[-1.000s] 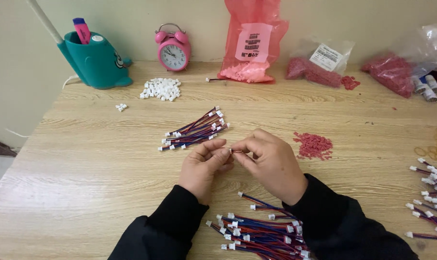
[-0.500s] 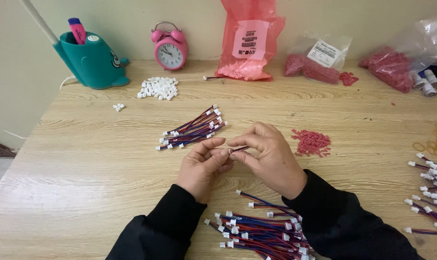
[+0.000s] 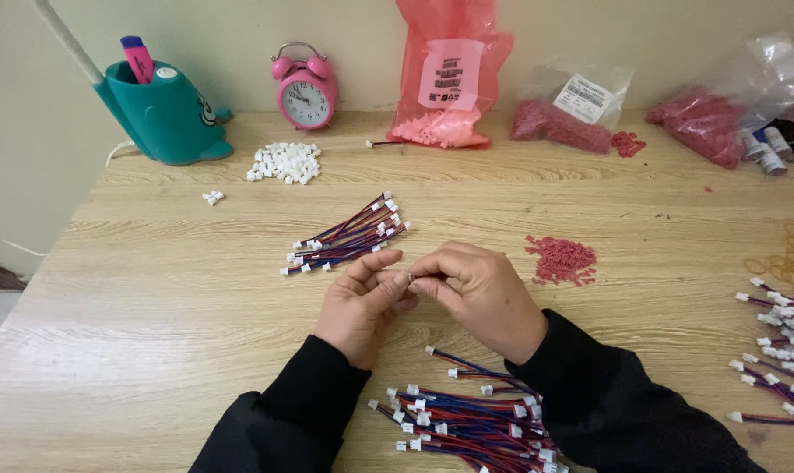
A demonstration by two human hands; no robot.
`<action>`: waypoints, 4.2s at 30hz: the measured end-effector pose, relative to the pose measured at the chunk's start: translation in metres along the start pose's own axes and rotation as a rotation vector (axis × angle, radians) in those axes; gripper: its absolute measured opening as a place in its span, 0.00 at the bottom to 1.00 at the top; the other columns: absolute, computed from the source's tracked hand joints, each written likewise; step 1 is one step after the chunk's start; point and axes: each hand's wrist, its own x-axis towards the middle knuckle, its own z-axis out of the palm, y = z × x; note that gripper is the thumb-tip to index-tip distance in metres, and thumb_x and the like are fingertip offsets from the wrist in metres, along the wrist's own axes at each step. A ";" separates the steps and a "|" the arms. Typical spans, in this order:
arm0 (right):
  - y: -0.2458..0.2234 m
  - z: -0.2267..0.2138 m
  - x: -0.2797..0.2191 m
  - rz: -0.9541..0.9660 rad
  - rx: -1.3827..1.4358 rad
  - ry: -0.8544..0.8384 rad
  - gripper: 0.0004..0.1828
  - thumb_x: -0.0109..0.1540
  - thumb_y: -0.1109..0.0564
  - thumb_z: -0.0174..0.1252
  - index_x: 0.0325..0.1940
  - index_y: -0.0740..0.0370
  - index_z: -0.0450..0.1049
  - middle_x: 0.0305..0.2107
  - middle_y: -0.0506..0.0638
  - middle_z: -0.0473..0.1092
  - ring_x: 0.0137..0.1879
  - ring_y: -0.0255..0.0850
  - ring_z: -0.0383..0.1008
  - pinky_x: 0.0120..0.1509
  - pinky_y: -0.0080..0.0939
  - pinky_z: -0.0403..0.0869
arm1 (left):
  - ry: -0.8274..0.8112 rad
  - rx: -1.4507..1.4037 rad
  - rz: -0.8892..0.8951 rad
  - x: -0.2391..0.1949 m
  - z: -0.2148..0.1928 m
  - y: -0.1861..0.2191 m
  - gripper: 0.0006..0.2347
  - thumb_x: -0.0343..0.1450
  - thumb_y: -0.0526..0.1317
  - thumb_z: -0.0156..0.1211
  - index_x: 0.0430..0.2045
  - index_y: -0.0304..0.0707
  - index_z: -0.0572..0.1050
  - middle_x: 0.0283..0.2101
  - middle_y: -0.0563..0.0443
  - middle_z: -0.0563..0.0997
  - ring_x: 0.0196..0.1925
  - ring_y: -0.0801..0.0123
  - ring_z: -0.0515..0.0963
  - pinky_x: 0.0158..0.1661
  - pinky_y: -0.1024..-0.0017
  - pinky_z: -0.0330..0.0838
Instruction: Assembling electronic wire harnesses by manually inserting wires into plastic connector housings
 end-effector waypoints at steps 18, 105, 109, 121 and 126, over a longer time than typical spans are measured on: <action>-0.001 -0.006 -0.004 0.070 0.099 -0.042 0.03 0.57 0.62 0.63 0.31 0.56 0.81 0.22 0.49 0.75 0.30 0.36 0.75 0.36 0.34 0.73 | -0.141 0.153 0.028 -0.007 0.000 0.012 0.13 0.64 0.27 0.63 0.43 0.28 0.75 0.27 0.42 0.81 0.30 0.62 0.84 0.36 0.67 0.83; 0.100 -0.063 -0.004 0.258 -0.663 -0.134 0.08 0.55 0.53 0.52 0.25 0.53 0.75 0.26 0.47 0.75 0.36 0.44 0.74 0.44 0.46 0.68 | 0.145 0.239 -0.091 0.008 -0.005 0.006 0.07 0.68 0.28 0.59 0.37 0.25 0.79 0.30 0.40 0.81 0.28 0.62 0.80 0.32 0.67 0.82; 0.069 -0.074 -0.001 0.322 -0.535 0.040 0.05 0.55 0.53 0.54 0.25 0.52 0.72 0.20 0.44 0.72 0.28 0.39 0.70 0.37 0.42 0.65 | 0.136 0.204 -0.072 0.010 -0.008 0.004 0.07 0.68 0.28 0.59 0.38 0.25 0.78 0.30 0.40 0.80 0.29 0.63 0.79 0.32 0.67 0.81; 0.035 -0.038 -0.012 0.478 0.443 -0.031 0.11 0.56 0.66 0.62 0.43 0.69 0.79 0.28 0.53 0.78 0.34 0.38 0.78 0.44 0.33 0.75 | 0.148 0.277 -0.044 0.005 0.003 0.007 0.06 0.69 0.30 0.58 0.37 0.28 0.79 0.27 0.41 0.81 0.27 0.64 0.81 0.32 0.71 0.80; 0.025 -0.028 -0.012 0.478 0.432 -0.037 0.09 0.57 0.64 0.62 0.40 0.69 0.79 0.22 0.55 0.78 0.30 0.37 0.76 0.41 0.32 0.75 | 0.145 0.183 -0.034 0.004 0.004 0.006 0.06 0.68 0.29 0.60 0.36 0.26 0.78 0.28 0.38 0.82 0.28 0.61 0.82 0.34 0.69 0.81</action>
